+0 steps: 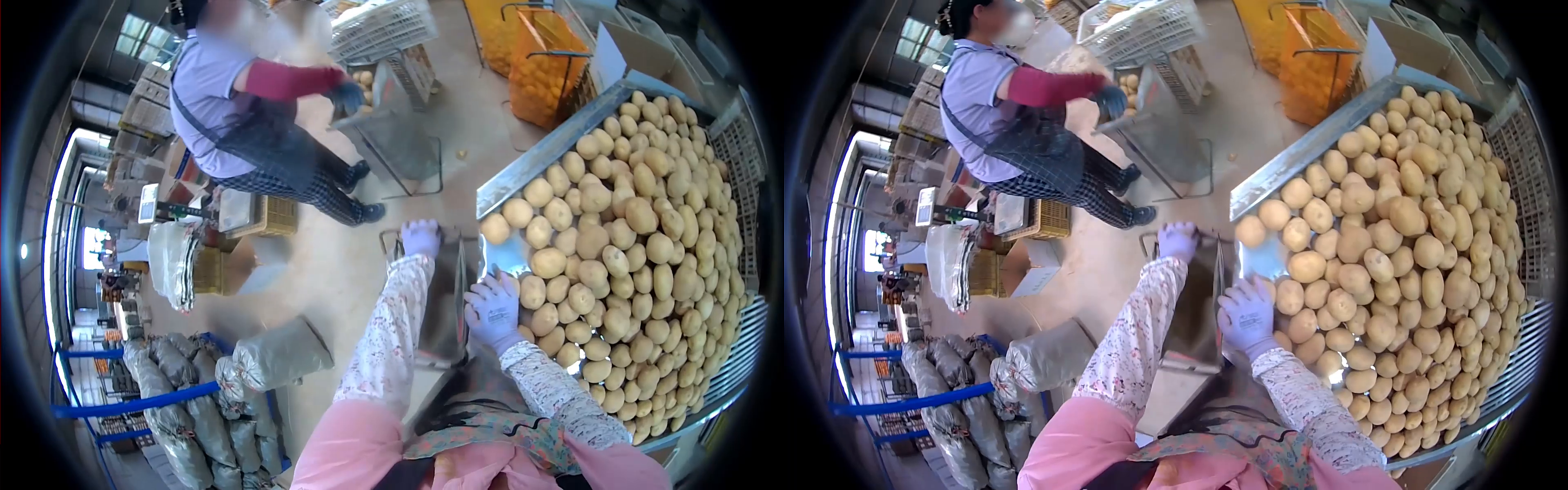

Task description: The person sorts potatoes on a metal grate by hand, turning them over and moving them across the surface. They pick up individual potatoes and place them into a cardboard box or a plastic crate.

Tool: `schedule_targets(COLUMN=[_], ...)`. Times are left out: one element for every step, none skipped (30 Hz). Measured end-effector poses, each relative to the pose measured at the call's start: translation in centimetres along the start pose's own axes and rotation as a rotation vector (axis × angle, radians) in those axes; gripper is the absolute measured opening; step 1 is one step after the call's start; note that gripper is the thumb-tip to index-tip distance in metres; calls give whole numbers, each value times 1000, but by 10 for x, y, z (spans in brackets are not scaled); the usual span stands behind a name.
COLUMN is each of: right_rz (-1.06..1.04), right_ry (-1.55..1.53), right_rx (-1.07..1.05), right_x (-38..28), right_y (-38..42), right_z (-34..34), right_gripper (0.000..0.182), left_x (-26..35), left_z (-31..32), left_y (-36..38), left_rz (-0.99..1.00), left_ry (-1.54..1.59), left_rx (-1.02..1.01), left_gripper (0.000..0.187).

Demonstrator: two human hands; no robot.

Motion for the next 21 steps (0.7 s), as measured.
schedule_targets(right_rz=[-2,-8,0,6,8,9,11,-4,-16,-7,-21,-38,-59,-53,-53,-54,-52,-55,-60,-66,-53], right_ry=[1,-2,3,0,6,13,12,-8,-26,-21,-24,-28,-5,1,8,11,15,25,35,39,62], right_rx=[6,13,8,11,2,-5,7,32,59,75,75,70,134,145,120,90,96,82,64,62,36], right_x=[-1,-2,-2,-1,0,0,1,0,-1,0,-3,-5,-8,-7,-7,-9,-10,-10,-10,-10,-8], right_y=[-1,-1,0,1,2,1,1,0,0,-2,-3,-3,-3,-5,-6,-5,-5,-6,-6,-5,-4], right_z=[-1,-3,-1,0,2,4,3,0,-3,-6,-8,-9,-14,-16,-16,-14,-16,-16,-15,-15,-11], right_gripper=[20,20,19,19,19,19,19,18,18,18,17,16,14,14,14,13,13,14,14,14,16], left_x=[4,7,6,3,5,9,12,18,27,40,49,56,69,84,88,86,81,80,85,92,94], left_z=[4,-4,-13,-8,-3,1,-6,-17,-29,-30,-15,42,50,52,58,77,90,92,96,99,99], left_y=[-11,-18,-18,-14,-8,1,22,50,84,126,166,200,237,263,273,277,276,271,264,260,253], left_rz=[15,59,99,103,156,209,234,266,303,390,544,632,659,684,695,614,529,533,609,680,674], left_ry=[2,102,200,195,155,114,178,150,122,136,268,-65,-29,2,-2,-38,-73,-75,-166,-255,-251], left_rx=[-12,142,296,293,242,193,319,405,490,571,579,448,275,106,110,-7,-121,-115,-96,-76,-73], left_gripper=[27,35,43,43,49,55,56,57,58,55,51,46,44,43,43,40,37,37,34,31,31])
Point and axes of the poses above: each hand's wrist, its own y-axis away from the middle knuckle, its own z-axis out of the palm, x = y × z, the point moved 9 cm from there along -y, towards the middle knuckle, and after that the axes turned 3 degrees about z, right-handed, at the moved point
